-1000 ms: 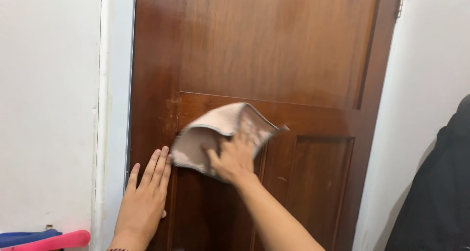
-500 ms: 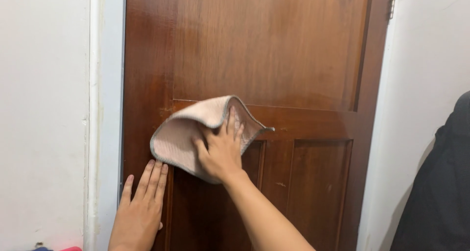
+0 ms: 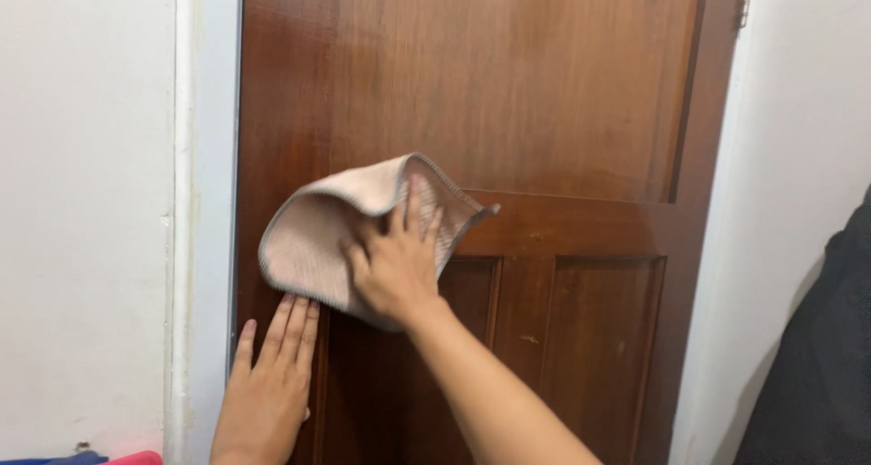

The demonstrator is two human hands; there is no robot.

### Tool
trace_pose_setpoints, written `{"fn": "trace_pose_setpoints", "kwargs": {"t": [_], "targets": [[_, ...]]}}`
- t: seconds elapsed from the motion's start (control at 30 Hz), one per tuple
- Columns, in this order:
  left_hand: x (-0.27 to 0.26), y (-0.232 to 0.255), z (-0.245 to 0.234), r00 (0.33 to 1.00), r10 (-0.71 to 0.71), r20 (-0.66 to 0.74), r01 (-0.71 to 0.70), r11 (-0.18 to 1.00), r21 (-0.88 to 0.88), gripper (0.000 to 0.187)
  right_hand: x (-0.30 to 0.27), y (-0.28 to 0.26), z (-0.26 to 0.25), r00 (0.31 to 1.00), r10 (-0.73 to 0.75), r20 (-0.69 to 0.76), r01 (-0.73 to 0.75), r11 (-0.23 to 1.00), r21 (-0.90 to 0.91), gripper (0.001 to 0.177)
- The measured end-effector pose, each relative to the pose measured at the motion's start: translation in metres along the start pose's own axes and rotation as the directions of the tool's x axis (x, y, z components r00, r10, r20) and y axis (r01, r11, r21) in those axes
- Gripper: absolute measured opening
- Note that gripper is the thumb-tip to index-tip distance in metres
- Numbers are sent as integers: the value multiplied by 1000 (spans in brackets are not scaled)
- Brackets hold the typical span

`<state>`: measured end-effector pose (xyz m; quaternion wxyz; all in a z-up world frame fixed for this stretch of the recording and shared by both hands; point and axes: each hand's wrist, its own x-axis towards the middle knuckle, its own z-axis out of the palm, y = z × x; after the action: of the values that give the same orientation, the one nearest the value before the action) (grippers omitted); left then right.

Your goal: Cleaning a wooden door with a cloth.

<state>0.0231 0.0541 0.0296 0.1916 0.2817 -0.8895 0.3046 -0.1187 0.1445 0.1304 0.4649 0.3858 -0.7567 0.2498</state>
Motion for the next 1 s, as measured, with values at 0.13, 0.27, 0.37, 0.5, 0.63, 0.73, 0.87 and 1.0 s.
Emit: {"fn": "trace_pose_setpoints", "kwargs": {"t": [0.13,0.27,0.37,0.5,0.63,0.73,0.87,1.0], "targets": [[7,-1,13,1000,19,10,-19,1000,-23,119,-23,31,29,969,-194,-156,216,966,142,53],[0,-6,-6,999,18,42,-15,997,-79,130,-23,71,29,998,48,-35,-47,998,34,55],[2,-7,-5,998,29,48,-26,998,-59,131,-9,81,20,986,138,-99,-133,990,52,58],[-1,-4,-11,997,28,72,-28,1000,0,128,-3,73,23,959,140,-246,-111,986,127,66],[-10,-1,-15,1000,20,-13,-19,999,44,124,-24,90,32,964,-9,-266,35,995,94,67],[-17,3,-14,998,17,-61,-8,991,136,117,-42,128,34,973,225,42,-222,973,-66,65],[-12,5,-7,983,19,-181,22,975,221,111,-26,197,45,950,258,-177,-260,965,13,69],[4,12,18,877,68,-475,49,972,229,116,-11,188,27,949,301,-95,-301,953,23,74]]}}
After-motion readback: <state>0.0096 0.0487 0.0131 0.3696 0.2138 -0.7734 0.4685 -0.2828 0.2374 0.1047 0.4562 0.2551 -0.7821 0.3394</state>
